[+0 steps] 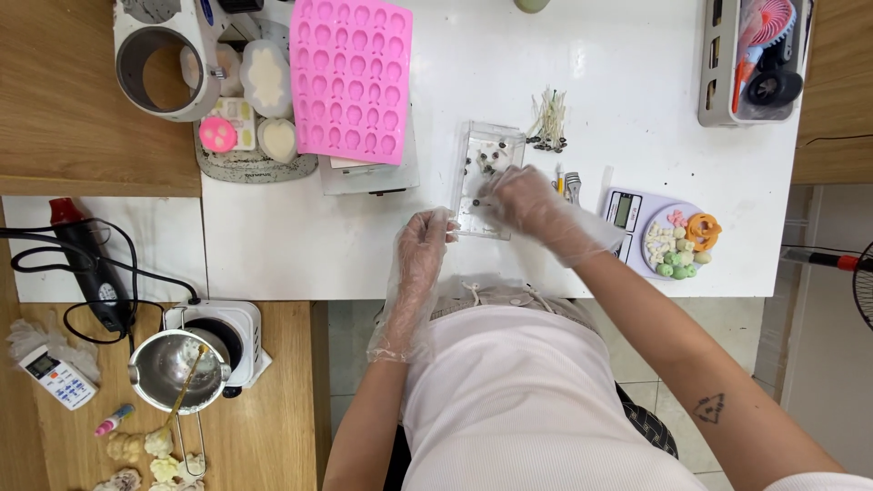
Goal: Attaching metal tabs to candle wicks at a studio workbench.
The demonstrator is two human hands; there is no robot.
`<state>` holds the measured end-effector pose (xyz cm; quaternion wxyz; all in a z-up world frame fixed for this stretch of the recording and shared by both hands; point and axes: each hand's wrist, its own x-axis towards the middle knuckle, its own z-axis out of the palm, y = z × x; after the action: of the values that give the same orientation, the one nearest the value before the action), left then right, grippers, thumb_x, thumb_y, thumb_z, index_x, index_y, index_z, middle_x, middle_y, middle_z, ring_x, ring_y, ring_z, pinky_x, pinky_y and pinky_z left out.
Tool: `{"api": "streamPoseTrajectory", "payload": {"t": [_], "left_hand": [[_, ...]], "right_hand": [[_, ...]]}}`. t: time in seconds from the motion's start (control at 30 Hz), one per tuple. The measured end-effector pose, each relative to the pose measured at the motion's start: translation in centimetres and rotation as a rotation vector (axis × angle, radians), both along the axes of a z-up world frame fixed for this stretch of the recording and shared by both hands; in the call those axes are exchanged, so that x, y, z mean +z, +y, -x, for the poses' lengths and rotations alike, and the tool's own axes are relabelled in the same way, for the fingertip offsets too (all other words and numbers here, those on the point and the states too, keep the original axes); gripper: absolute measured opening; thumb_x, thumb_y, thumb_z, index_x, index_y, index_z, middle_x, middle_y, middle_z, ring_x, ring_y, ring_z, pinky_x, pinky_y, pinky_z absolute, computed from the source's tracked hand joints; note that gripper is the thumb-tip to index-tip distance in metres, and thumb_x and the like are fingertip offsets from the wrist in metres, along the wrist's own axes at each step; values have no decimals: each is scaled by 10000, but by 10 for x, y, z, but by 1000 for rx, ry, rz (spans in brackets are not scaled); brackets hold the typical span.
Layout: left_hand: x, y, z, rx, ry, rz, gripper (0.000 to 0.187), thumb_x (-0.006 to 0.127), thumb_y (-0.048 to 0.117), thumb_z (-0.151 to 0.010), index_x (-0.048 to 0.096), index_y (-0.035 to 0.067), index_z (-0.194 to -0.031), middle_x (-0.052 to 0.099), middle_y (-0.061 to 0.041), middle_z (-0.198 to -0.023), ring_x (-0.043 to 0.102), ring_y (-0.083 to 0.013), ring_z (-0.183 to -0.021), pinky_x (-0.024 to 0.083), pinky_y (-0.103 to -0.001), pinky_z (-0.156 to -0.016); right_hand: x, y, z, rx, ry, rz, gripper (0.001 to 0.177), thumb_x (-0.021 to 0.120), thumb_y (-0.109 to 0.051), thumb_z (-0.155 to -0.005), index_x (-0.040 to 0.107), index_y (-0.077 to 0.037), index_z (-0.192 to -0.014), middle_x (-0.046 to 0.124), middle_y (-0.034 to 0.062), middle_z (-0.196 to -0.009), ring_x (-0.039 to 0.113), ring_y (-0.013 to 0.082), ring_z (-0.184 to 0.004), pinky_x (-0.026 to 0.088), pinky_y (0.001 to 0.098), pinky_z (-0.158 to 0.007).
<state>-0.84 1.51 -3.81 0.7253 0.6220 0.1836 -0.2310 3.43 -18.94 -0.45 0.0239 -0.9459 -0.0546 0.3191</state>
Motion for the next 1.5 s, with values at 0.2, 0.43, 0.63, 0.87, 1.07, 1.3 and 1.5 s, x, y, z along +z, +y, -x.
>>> {"api": "streamPoseTrajectory", "payload": {"t": [0.2, 0.43, 0.63, 0.87, 1.07, 1.3, 1.5], "left_hand": [[11, 18, 10, 12, 14, -33, 285, 635, 319, -991, 677, 42, -1041, 720, -34, -878, 633, -91, -763, 525, -247, -697], [30, 34, 16, -19, 82, -136, 308, 607, 351, -994, 680, 62, -1076, 723, -22, -900, 625, -87, -792, 516, -257, -697], [11, 26, 18, -25, 52, -101, 318, 619, 346, -988, 683, 46, -1074, 724, -38, -895, 638, -97, -783, 536, -260, -721], [8, 20, 18, -9, 14, -42, 305, 635, 316, -989, 678, 21, -1052, 720, -54, -881, 631, -100, -764, 542, -259, -733], [18, 9, 9, 3, 24, -21, 325, 642, 317, -993, 667, 10, -1097, 730, -60, -909, 630, -104, -771, 526, -269, -722], [56, -23, -11, -100, 179, 341, 508, 604, 387, -974, 609, 30, -1335, 716, -113, -1185, 698, -201, -1056, 538, -339, -949], [55, -32, -18, -107, 203, 599, 504, 631, 365, -988, 610, -14, -1320, 689, -151, -1225, 672, -239, -1144, 516, -386, -1054]], "right_hand": [[-34, 2, 16, 125, -345, -20, 359, 549, -341, -1070, 635, -112, -807, 565, 50, -624, 531, 182, -586, 529, 384, -620], [-28, 4, 24, 273, -440, -95, 377, 586, -383, -1034, 607, -92, -794, 586, 70, -670, 596, 221, -655, 536, 409, -634], [-29, 18, 11, 199, -482, -16, 334, 554, -355, -1022, 652, -74, -872, 626, 79, -698, 631, 228, -678, 544, 403, -637], [-51, 8, 5, 341, -481, 57, 271, 575, -306, -913, 678, -108, -759, 651, 75, -793, 643, 226, -778, 551, 384, -699], [-2, -2, 18, -202, -72, -56, 274, 616, -359, -980, 736, -119, -922, 687, 65, -822, 642, 216, -773, 568, 353, -716], [54, -9, 43, -961, 47, -868, 274, 754, -293, -902, 765, -61, -1047, 775, 103, -949, 708, 170, -901, 591, 347, -846], [96, -4, 52, -746, -295, -921, 285, 744, -281, -885, 795, -69, -1068, 753, 122, -1024, 718, 225, -952, 621, 357, -850]]}}
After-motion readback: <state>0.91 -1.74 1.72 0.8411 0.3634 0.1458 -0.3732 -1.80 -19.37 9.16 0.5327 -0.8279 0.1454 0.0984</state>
